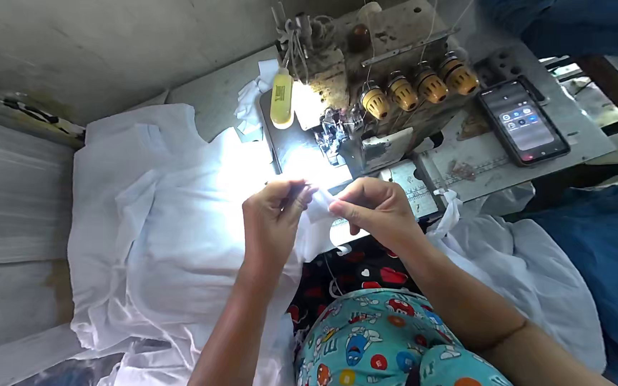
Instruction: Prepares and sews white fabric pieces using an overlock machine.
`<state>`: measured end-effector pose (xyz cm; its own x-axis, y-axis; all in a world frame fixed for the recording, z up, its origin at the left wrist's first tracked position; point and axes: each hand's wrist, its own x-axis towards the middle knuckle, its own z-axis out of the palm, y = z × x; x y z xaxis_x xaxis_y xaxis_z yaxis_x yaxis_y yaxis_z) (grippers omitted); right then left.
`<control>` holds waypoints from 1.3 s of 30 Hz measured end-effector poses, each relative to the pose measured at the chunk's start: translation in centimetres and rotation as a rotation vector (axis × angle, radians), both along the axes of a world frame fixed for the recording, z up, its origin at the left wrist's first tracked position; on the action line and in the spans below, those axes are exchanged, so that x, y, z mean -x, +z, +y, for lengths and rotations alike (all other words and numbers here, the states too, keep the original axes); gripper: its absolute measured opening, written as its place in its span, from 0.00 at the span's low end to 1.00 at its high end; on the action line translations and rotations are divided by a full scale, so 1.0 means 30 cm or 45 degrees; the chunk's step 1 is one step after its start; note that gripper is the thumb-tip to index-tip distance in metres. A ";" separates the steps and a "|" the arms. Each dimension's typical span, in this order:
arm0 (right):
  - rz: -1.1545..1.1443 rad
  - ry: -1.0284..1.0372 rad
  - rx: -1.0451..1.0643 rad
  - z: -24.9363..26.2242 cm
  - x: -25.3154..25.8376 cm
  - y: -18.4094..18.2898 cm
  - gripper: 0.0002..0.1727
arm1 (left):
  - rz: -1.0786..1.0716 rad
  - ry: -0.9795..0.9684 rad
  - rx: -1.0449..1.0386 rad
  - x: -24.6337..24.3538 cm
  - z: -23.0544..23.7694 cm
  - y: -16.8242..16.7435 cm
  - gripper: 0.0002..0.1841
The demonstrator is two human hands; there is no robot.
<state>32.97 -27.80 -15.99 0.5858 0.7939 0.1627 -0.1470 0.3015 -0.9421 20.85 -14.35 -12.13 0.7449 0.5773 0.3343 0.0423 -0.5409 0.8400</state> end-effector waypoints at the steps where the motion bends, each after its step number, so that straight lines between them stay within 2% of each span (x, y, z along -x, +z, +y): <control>1: 0.006 -0.027 0.022 0.004 -0.008 -0.004 0.06 | -0.045 -0.012 -0.141 -0.028 0.002 -0.018 0.06; 3: -0.030 -0.098 0.136 0.009 -0.026 -0.028 0.10 | -0.077 -0.006 -0.374 -0.092 0.006 -0.074 0.08; 7: -0.091 -0.210 0.266 -0.005 -0.048 -0.106 0.11 | -0.057 0.082 -0.540 -0.174 -0.018 -0.179 0.05; 10: -0.115 -0.191 0.264 -0.027 -0.048 -0.121 0.08 | -0.044 0.129 -0.606 -0.170 -0.037 -0.189 0.04; 14: -0.273 -0.155 0.213 -0.034 -0.050 -0.119 0.05 | 0.253 0.154 -0.710 -0.109 -0.108 -0.166 0.14; 17: -0.484 -0.237 0.228 -0.012 -0.072 -0.129 0.08 | 0.242 0.198 -0.688 -0.113 -0.114 -0.181 0.15; 21: -0.813 -0.299 0.309 0.001 -0.097 -0.139 0.13 | 0.194 0.206 -0.663 -0.131 -0.081 -0.180 0.11; 31: -0.987 -0.262 0.418 -0.001 -0.096 -0.158 0.16 | 0.346 0.070 -0.504 -0.135 0.009 -0.130 0.11; 36: -1.084 -0.310 0.418 -0.005 -0.091 -0.161 0.16 | 0.264 0.113 -0.595 -0.123 -0.010 -0.155 0.10; 39: -1.126 -0.337 0.437 0.001 -0.094 -0.159 0.17 | 0.328 0.080 -0.524 -0.136 0.012 -0.141 0.11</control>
